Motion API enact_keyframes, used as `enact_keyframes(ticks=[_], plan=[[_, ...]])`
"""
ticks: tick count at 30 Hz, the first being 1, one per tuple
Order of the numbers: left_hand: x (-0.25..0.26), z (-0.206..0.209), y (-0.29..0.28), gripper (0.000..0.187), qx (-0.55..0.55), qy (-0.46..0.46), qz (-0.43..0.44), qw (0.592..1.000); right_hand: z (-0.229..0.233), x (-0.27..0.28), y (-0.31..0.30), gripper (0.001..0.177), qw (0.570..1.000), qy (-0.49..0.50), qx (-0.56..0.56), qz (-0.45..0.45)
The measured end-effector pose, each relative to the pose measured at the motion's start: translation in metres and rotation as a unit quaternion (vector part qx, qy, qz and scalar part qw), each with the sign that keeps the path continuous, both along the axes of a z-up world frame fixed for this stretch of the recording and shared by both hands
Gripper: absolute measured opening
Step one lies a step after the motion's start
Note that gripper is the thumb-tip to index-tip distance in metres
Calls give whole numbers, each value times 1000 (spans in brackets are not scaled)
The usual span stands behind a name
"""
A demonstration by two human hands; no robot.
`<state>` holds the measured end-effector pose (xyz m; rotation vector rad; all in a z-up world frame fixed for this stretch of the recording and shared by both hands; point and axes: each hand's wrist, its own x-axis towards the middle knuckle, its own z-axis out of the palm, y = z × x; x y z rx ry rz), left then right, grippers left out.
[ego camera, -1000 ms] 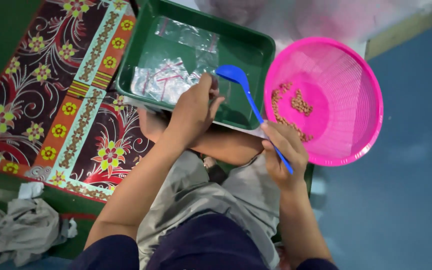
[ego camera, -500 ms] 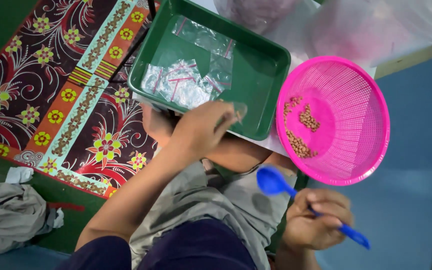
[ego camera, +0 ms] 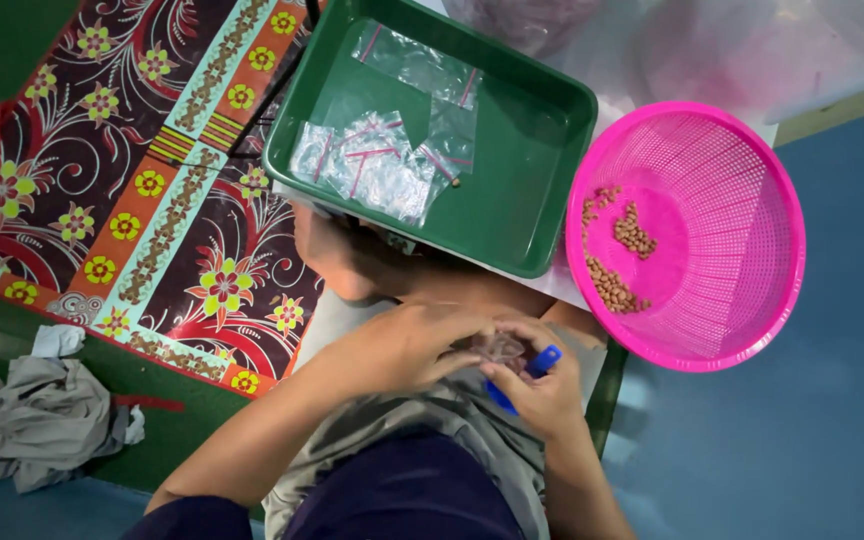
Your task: Packing small food pellets into individual plastic zip-lock bags using a spoon and sealing them manually.
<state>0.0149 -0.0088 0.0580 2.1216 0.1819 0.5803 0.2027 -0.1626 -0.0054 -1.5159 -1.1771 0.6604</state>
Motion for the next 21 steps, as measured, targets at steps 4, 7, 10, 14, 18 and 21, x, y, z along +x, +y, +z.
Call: enact_keyframes(ticks=[4,7,10,14,18,21], plan=[[12,-23,20,49,-53,-31,3,998,-12,1,-8,57,997,62,-23,-45],[30,-40,52,40,46,-54,112,991,-12,7,-10,57,994,94,-20,-50],[53,-53,83,36,166,96,171,966,-8,8,-10,54,995,78,-40,-56],[80,-103,106,25,234,161,199,938,-9,7,-14,55,995,59,-54,-65],[86,-131,115,17,276,114,199,933,-20,9,-20,55,993,73,-59,-76],[90,-93,114,17,143,217,190,947,-19,9,-21,55,989,88,-88,-82]])
